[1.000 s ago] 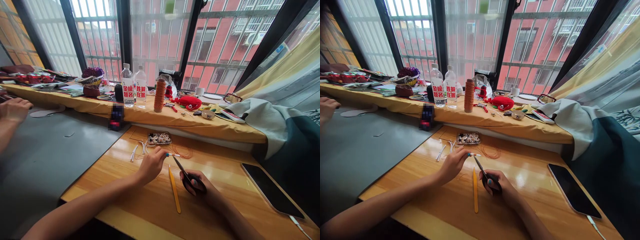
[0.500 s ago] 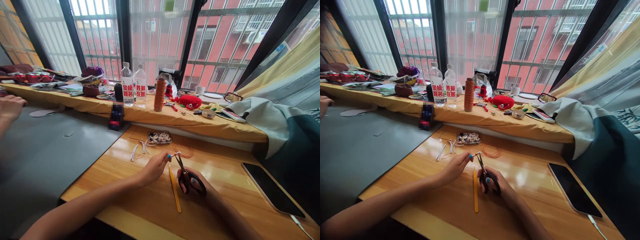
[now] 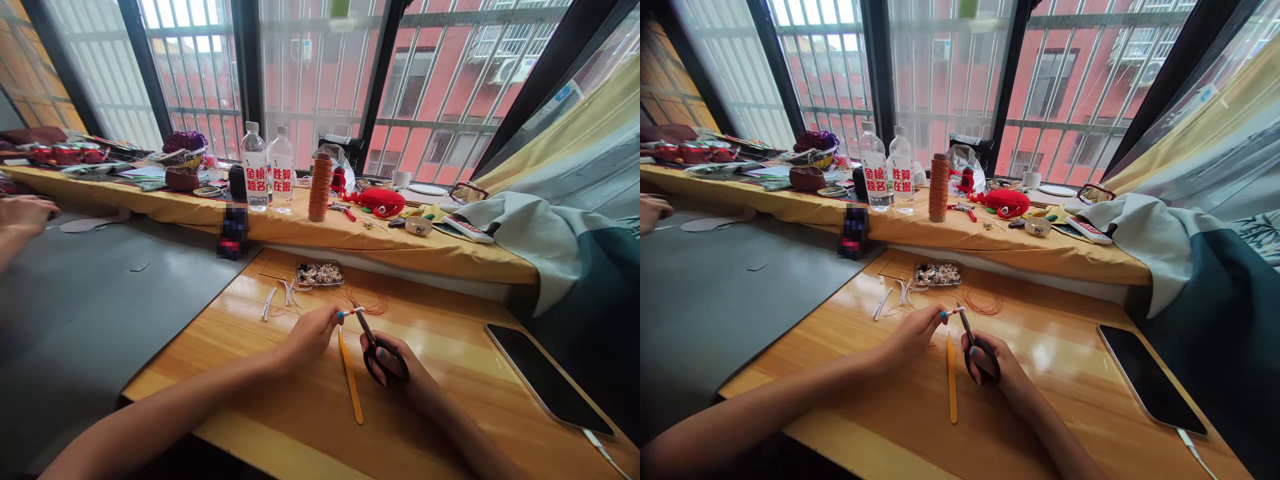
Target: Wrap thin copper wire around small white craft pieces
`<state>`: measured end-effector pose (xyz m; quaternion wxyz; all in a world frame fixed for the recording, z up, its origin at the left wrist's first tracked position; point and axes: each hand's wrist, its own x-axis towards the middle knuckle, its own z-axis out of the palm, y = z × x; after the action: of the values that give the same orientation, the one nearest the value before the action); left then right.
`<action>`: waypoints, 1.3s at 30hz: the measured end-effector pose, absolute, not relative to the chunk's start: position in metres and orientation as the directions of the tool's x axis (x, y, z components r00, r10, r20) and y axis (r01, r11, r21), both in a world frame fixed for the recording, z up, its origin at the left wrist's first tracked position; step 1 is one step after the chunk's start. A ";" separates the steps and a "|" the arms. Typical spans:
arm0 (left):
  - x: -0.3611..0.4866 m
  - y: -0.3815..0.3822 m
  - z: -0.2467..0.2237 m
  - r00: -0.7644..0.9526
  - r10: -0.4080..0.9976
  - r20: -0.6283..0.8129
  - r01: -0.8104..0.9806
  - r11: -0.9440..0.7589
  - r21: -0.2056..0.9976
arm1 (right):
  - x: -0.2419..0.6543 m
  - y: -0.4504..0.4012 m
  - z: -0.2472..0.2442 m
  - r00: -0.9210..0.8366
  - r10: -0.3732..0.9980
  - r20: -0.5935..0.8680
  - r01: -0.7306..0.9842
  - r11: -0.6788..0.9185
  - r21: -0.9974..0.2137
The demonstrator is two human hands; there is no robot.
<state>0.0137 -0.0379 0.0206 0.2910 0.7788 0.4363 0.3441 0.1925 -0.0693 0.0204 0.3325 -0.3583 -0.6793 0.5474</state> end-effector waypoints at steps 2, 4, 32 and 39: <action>0.013 -0.037 0.021 0.358 0.890 0.281 0.430 -0.424 0.797 | 0.193 -0.067 0.019 -0.460 0.885 0.066 0.177 0.164 -0.970; 0.013 -0.035 0.021 0.341 0.906 0.252 0.334 -0.367 0.868 | 0.197 -0.065 0.020 -0.362 0.930 0.067 0.342 0.199 -0.918; 0.023 -0.048 0.023 0.369 0.930 -0.008 -0.061 0.032 0.998 | 0.167 -0.079 0.025 -0.258 0.955 0.142 0.467 0.253 -0.847; 0.024 -0.041 0.015 0.419 0.907 0.032 -0.125 0.022 0.992 | 0.164 -0.082 0.028 -0.252 0.964 0.089 0.424 0.192 -0.885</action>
<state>0.0239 -0.0410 0.0147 0.6253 0.5643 0.3466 0.4128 0.1642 -0.0816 0.0280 0.3477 -0.5032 -0.6893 0.3883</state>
